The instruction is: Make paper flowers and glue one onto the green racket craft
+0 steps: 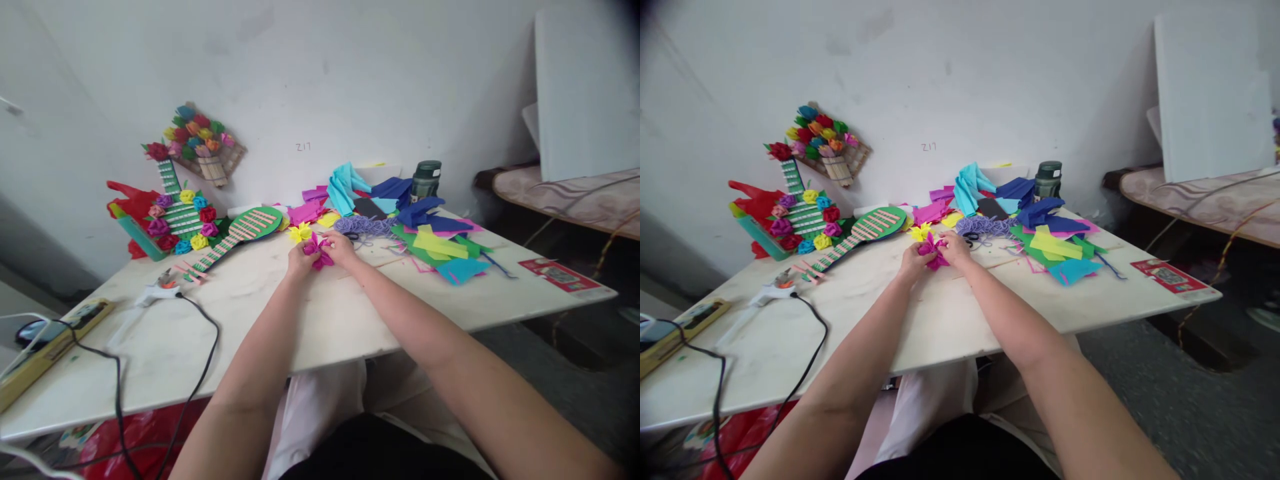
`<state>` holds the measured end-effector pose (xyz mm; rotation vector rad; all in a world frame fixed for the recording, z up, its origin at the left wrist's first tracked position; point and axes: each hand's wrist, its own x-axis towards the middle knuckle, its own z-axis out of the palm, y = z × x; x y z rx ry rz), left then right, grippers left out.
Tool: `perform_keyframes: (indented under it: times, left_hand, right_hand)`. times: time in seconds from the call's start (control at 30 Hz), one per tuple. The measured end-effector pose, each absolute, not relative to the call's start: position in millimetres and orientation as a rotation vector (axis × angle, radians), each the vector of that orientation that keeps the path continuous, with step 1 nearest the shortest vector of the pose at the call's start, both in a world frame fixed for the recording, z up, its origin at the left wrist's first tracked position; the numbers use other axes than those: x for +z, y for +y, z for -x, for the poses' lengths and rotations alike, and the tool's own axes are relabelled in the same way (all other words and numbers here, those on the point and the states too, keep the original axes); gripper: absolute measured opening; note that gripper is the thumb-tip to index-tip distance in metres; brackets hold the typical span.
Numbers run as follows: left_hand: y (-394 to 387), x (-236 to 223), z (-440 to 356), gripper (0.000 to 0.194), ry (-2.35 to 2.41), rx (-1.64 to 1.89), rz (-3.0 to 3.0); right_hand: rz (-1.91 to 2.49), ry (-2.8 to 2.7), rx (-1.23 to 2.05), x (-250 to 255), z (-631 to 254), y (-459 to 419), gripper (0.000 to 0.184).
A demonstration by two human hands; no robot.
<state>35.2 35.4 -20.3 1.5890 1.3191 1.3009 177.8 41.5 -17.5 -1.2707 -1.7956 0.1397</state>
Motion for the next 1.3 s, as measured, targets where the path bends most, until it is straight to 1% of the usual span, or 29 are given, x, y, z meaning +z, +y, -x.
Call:
perform_keyframes:
  times: [0.1,0.17,0.27,0.37,0.53,0.73,0.87,0.93,1.03,1.1,1.17,1.23,1.3]
  left_hand:
    - [36,-20,-38,0.038,1.375,1.320,-1.616]
    - [36,-19,-39,0.036,1.396,1.337,-1.586]
    - [35,-19,-41,0.037,1.388,1.364,-1.535]
    - [36,-20,-41,0.038,1.367,1.384,-1.553]
    - [38,-22,-40,0.040,1.379,1.424,-1.594]
    - [35,-22,-43,0.040,1.375,1.434,-1.660]
    - [32,-19,-46,0.040,1.383,1.419,-1.661]
    - [31,-17,-48,0.040,1.394,1.431,-1.643]
    - [30,-13,-51,0.038,1.392,1.462,-1.599]
    - [28,-10,-52,0.037,1.376,1.453,-1.561]
    - [26,-9,-53,0.036,1.365,1.425,-1.525]
    - [24,-7,-53,0.036,1.348,1.420,-1.495]
    - [23,-6,-54,0.037,1.330,1.436,-1.465]
  right_hand:
    - [1.234,-1.963,-0.152,-9,-173,28,0.012]
    - [1.150,-2.112,-0.312,-3,-171,20,0.020]
    - [1.107,-2.170,-0.388,0,-168,14,0.026]
    - [1.176,-2.034,-0.294,-4,-170,18,0.019]
    - [1.209,-1.791,0.034,-18,-174,39,0.007]
    - [1.195,-1.637,0.369,-23,-176,52,0.004]
    - [1.225,-1.628,0.376,-24,-175,53,0.005]
    - [1.261,-1.651,0.288,-23,-173,50,0.007]
    - [1.301,-1.730,0.025,-16,-170,38,0.011]
    - [1.230,-1.867,-0.201,-10,-169,28,0.016]
    - [1.107,-2.029,-0.398,-4,-169,20,0.025]
    - [1.051,-2.101,-0.557,-1,-169,14,0.030]
    - [1.053,-2.111,-0.668,0,-169,11,0.032]
